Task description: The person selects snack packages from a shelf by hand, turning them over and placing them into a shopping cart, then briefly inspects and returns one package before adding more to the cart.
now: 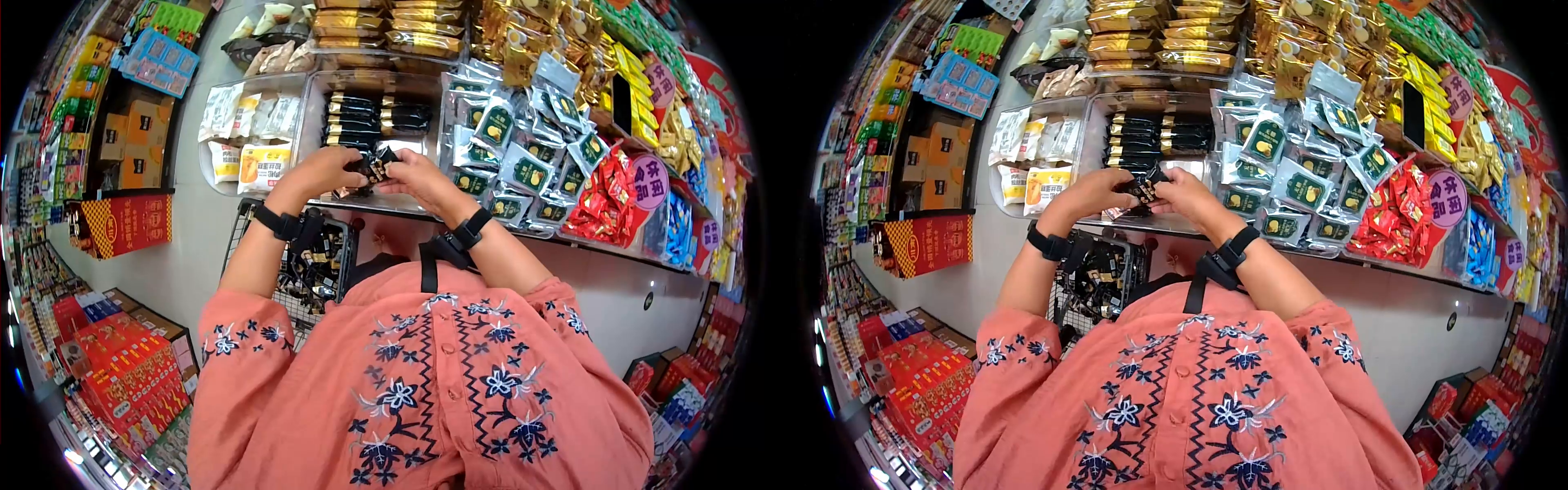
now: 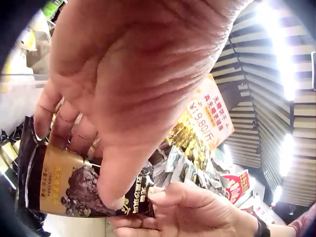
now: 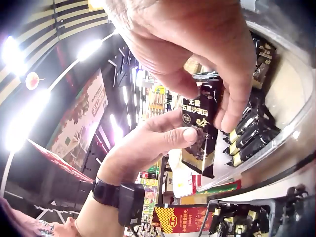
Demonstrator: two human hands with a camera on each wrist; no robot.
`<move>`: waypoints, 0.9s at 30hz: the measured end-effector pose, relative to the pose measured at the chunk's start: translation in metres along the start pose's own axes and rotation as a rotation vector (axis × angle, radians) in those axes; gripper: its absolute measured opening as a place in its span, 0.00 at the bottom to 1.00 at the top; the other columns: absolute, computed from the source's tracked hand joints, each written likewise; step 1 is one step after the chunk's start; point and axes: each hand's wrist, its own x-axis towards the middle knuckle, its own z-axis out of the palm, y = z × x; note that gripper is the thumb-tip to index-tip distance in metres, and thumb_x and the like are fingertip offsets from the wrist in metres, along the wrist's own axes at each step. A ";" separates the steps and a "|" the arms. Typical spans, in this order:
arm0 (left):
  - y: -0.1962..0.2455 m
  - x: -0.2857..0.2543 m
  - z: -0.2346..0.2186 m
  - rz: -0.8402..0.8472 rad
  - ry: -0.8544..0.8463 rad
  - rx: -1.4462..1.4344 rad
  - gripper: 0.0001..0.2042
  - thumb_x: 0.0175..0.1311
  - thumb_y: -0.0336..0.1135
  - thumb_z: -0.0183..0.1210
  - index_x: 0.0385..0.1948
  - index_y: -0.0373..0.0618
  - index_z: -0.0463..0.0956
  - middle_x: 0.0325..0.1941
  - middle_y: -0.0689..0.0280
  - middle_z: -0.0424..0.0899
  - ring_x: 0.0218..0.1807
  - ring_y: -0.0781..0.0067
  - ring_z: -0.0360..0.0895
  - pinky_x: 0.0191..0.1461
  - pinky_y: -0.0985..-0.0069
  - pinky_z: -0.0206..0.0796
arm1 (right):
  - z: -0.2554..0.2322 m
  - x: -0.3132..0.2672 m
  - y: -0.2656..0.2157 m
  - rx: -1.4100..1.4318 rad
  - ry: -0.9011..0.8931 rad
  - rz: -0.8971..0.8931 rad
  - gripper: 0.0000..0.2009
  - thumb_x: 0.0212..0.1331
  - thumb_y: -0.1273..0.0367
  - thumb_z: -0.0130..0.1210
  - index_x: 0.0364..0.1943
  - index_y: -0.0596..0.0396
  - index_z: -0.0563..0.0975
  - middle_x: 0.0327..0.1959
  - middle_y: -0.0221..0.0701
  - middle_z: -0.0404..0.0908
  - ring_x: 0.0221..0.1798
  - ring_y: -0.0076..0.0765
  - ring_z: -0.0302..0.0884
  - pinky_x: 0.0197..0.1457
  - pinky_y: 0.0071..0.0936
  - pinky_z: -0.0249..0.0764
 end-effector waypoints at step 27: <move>-0.029 0.135 0.075 0.385 0.360 0.534 0.18 0.57 0.32 0.64 0.49 0.41 0.72 0.45 0.53 0.81 0.50 0.48 0.76 0.53 0.59 0.72 | -0.015 0.001 0.029 -0.127 0.044 0.101 0.20 0.63 0.66 0.56 0.55 0.62 0.69 0.41 0.38 0.80 0.41 0.35 0.84 0.39 0.28 0.83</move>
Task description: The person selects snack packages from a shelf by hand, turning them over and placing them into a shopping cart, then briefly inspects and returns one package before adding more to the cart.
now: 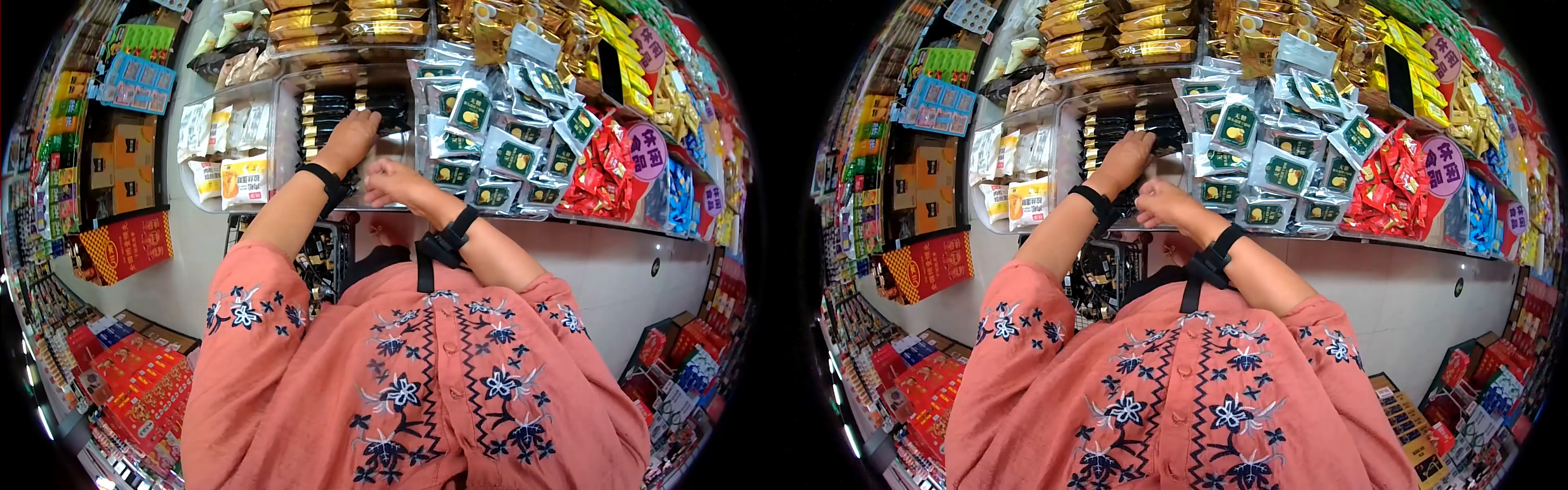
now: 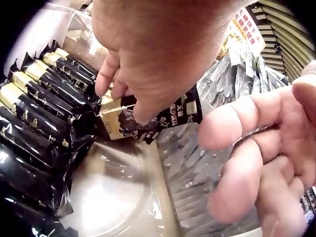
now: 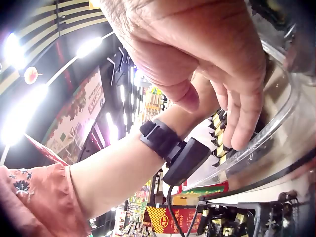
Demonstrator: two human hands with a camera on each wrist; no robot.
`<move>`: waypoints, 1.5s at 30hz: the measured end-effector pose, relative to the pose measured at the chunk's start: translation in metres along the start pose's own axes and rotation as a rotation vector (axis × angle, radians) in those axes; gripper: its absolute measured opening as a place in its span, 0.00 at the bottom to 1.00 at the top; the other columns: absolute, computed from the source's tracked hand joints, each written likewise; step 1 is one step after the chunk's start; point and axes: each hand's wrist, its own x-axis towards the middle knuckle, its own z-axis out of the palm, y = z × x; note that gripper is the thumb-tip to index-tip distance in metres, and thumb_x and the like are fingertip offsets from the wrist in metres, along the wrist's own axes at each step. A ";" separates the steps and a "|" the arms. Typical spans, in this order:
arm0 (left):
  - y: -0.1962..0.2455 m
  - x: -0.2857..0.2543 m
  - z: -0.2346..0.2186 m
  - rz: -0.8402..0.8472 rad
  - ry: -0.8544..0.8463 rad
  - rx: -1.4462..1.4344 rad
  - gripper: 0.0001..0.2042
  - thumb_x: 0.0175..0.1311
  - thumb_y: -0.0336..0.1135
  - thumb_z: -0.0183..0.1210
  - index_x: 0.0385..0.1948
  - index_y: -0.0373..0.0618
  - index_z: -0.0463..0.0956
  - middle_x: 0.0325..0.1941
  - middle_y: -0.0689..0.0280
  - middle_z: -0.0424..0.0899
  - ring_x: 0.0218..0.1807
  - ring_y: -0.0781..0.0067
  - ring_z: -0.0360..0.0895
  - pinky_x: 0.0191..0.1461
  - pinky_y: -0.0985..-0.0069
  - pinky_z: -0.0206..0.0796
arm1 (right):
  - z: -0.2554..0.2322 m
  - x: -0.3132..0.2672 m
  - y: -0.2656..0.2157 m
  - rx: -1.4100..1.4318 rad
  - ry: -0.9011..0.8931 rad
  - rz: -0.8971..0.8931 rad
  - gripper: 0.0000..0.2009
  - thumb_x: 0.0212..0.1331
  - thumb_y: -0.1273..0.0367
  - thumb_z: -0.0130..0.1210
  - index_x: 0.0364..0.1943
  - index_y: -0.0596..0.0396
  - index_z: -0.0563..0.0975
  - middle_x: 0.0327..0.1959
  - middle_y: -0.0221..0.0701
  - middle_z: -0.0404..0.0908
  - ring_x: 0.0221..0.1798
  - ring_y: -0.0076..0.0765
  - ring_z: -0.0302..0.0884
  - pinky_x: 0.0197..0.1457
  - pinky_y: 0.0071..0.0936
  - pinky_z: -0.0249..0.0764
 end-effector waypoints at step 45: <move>0.016 -0.006 0.007 0.077 -0.186 -0.006 0.30 0.60 0.26 0.55 0.69 0.42 0.64 0.51 0.52 0.73 0.49 0.50 0.80 0.53 0.63 0.75 | 0.007 0.004 0.004 0.013 0.078 0.030 0.12 0.67 0.67 0.53 0.48 0.60 0.70 0.41 0.36 0.79 0.40 0.34 0.83 0.42 0.26 0.82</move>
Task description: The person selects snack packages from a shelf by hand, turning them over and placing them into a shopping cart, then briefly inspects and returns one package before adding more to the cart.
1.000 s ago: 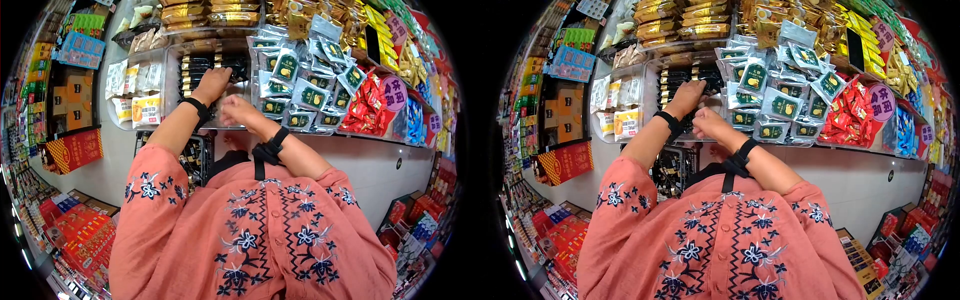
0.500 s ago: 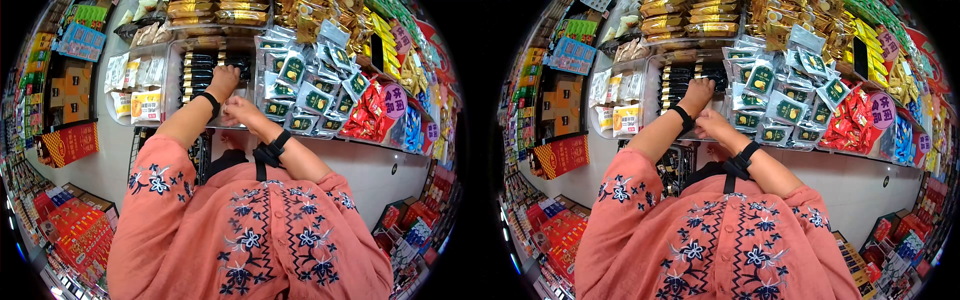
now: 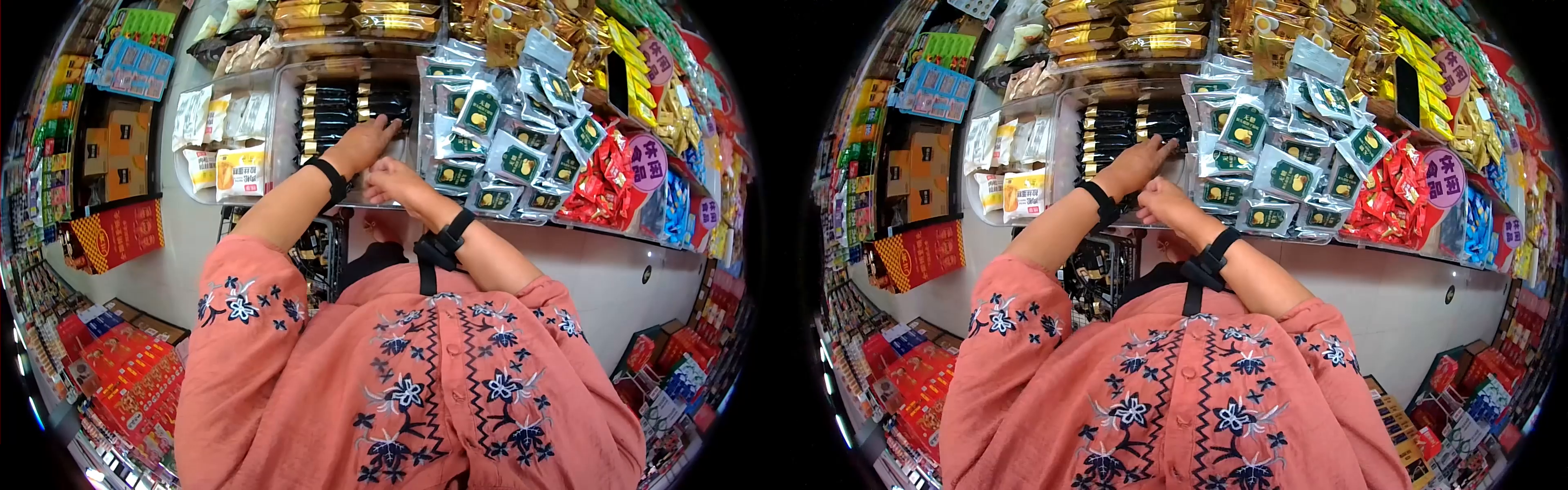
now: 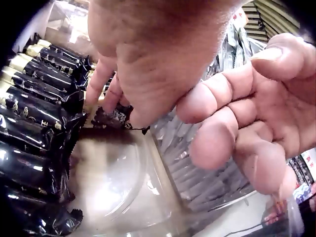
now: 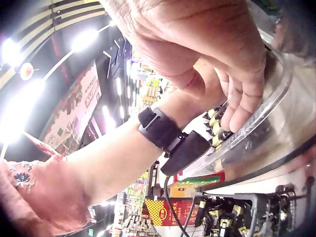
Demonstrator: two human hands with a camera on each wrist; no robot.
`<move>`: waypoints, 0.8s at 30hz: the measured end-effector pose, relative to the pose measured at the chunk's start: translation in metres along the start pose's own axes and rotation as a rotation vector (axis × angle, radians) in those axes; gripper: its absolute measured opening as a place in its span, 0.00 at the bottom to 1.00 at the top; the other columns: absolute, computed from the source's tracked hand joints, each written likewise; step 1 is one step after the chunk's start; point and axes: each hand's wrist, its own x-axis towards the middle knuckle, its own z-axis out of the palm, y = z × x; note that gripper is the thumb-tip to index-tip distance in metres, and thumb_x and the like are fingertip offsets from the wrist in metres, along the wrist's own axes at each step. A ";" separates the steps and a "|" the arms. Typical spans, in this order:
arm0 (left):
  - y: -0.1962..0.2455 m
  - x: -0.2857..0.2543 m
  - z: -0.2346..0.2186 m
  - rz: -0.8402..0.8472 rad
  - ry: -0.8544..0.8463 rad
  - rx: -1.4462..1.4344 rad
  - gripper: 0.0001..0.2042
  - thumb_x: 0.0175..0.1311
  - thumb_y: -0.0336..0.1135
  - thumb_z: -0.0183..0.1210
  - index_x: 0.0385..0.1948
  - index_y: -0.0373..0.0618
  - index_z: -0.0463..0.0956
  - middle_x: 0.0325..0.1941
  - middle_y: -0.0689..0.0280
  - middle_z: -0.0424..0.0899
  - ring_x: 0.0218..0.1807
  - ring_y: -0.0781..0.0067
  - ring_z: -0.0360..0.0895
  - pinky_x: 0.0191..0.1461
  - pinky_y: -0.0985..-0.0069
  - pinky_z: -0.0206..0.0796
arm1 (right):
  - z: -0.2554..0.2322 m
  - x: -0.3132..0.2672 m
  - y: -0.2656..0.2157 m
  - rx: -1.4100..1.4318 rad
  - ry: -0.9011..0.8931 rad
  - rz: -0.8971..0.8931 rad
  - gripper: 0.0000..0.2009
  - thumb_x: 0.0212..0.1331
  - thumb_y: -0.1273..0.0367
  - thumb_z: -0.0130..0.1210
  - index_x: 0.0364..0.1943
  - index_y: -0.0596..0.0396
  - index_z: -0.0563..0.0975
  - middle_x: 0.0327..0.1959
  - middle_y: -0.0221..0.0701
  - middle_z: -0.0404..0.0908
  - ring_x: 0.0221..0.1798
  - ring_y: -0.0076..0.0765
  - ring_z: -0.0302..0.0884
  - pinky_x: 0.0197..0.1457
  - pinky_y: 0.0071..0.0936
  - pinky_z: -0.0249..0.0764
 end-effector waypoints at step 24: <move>-0.012 -0.020 -0.060 -0.275 -0.023 -0.551 0.19 0.69 0.42 0.57 0.54 0.38 0.77 0.51 0.47 0.84 0.54 0.45 0.81 0.56 0.61 0.73 | -0.003 -0.003 -0.006 -0.022 -0.092 -0.041 0.12 0.68 0.67 0.53 0.50 0.59 0.73 0.44 0.36 0.79 0.42 0.34 0.83 0.45 0.29 0.82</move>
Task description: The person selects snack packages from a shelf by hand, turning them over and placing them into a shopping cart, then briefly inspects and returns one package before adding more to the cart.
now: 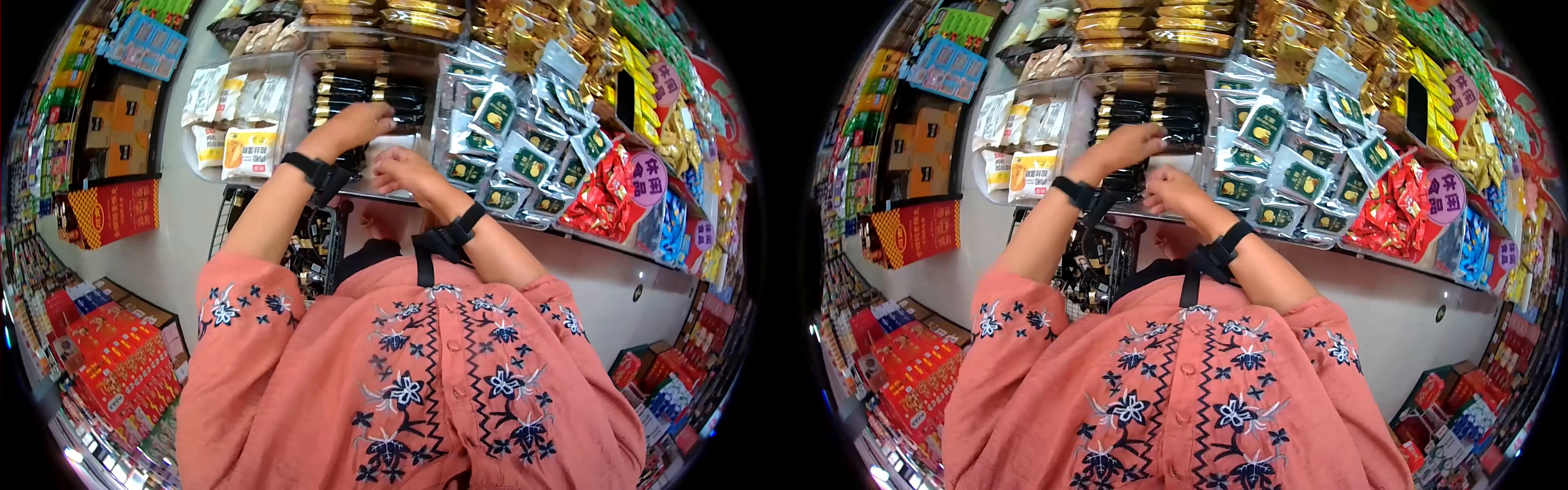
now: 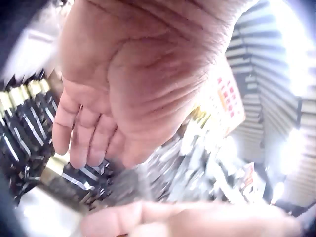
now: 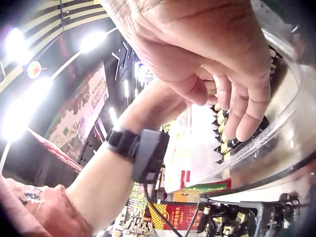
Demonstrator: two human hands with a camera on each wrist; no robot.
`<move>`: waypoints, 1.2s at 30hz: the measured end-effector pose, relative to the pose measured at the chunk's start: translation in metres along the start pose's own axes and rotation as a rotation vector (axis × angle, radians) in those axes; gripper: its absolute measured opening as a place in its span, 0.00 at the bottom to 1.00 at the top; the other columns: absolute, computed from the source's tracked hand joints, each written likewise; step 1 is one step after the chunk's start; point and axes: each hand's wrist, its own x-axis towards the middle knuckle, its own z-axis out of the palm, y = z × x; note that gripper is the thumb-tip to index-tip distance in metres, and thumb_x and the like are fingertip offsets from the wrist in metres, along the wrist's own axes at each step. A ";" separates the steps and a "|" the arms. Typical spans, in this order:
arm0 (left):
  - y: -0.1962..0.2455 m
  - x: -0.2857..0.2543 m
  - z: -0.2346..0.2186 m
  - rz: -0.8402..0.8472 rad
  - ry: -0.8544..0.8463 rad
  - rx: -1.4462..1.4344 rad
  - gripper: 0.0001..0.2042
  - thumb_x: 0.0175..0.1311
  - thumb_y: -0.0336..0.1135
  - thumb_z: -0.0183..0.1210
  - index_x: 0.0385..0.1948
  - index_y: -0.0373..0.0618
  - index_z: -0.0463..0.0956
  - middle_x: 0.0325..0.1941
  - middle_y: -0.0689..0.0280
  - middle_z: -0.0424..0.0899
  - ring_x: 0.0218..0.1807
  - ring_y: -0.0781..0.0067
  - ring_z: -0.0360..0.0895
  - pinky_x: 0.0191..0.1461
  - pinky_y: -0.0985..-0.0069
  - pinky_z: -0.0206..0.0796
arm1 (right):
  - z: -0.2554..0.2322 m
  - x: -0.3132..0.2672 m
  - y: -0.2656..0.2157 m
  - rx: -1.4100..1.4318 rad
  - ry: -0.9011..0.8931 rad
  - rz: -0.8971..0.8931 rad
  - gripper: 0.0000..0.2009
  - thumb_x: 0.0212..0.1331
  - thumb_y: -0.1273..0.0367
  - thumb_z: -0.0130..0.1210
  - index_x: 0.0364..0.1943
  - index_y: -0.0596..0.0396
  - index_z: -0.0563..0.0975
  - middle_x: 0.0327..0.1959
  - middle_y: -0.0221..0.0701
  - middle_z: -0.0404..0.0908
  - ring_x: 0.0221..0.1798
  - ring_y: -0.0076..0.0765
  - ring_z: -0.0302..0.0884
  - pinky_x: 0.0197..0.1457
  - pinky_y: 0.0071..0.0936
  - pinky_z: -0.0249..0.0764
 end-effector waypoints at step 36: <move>-0.211 -0.374 0.164 -1.242 0.935 0.006 0.34 0.57 0.40 0.70 0.66 0.47 0.68 0.71 0.46 0.65 0.70 0.42 0.64 0.68 0.50 0.65 | 0.099 0.008 -0.041 -0.413 -0.190 0.085 0.12 0.71 0.67 0.50 0.52 0.58 0.75 0.41 0.35 0.83 0.40 0.31 0.84 0.47 0.29 0.82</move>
